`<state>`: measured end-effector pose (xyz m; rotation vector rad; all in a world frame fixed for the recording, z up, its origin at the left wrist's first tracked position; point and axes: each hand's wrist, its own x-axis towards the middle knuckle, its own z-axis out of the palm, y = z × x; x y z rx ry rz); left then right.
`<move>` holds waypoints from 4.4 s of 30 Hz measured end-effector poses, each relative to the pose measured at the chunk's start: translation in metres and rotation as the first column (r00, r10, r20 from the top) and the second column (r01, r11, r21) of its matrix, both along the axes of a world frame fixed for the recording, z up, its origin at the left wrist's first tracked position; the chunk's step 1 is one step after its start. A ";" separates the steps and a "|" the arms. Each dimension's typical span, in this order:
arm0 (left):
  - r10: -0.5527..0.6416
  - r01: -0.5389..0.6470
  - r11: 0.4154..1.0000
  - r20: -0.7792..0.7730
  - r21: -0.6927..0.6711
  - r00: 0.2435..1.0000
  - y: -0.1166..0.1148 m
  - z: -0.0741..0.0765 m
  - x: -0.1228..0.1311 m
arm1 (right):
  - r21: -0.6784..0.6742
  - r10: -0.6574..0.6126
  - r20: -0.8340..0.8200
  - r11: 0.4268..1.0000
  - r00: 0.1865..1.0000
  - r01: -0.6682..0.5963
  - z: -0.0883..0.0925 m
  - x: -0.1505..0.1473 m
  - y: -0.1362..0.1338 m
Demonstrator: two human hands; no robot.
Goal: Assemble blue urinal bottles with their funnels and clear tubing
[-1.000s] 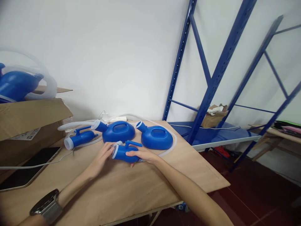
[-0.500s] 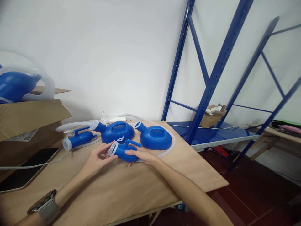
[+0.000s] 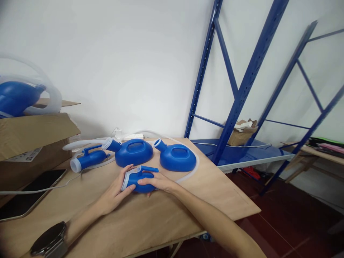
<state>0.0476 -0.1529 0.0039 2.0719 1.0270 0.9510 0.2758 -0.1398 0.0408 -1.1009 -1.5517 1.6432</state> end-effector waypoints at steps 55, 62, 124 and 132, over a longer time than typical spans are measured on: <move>0.083 0.067 0.946 0.435 -0.318 0.897 0.010 0.039 0.014 | 0.073 0.123 0.034 0.989 0.992 -0.125 0.003 0.003 0.005; 0.041 0.028 0.980 0.343 -0.195 0.939 0.010 0.041 0.011 | 0.226 0.132 0.107 0.962 0.985 -0.153 0.005 0.002 0.004; 0.125 -0.120 0.992 0.170 -0.036 0.977 0.006 0.022 0.014 | 0.888 -0.373 -0.117 0.376 0.921 0.265 -0.015 -0.021 -0.007; 0.143 -0.158 0.985 0.198 0.063 0.970 0.004 0.018 0.012 | 0.908 -0.382 -0.093 0.347 0.919 0.236 -0.018 -0.019 -0.006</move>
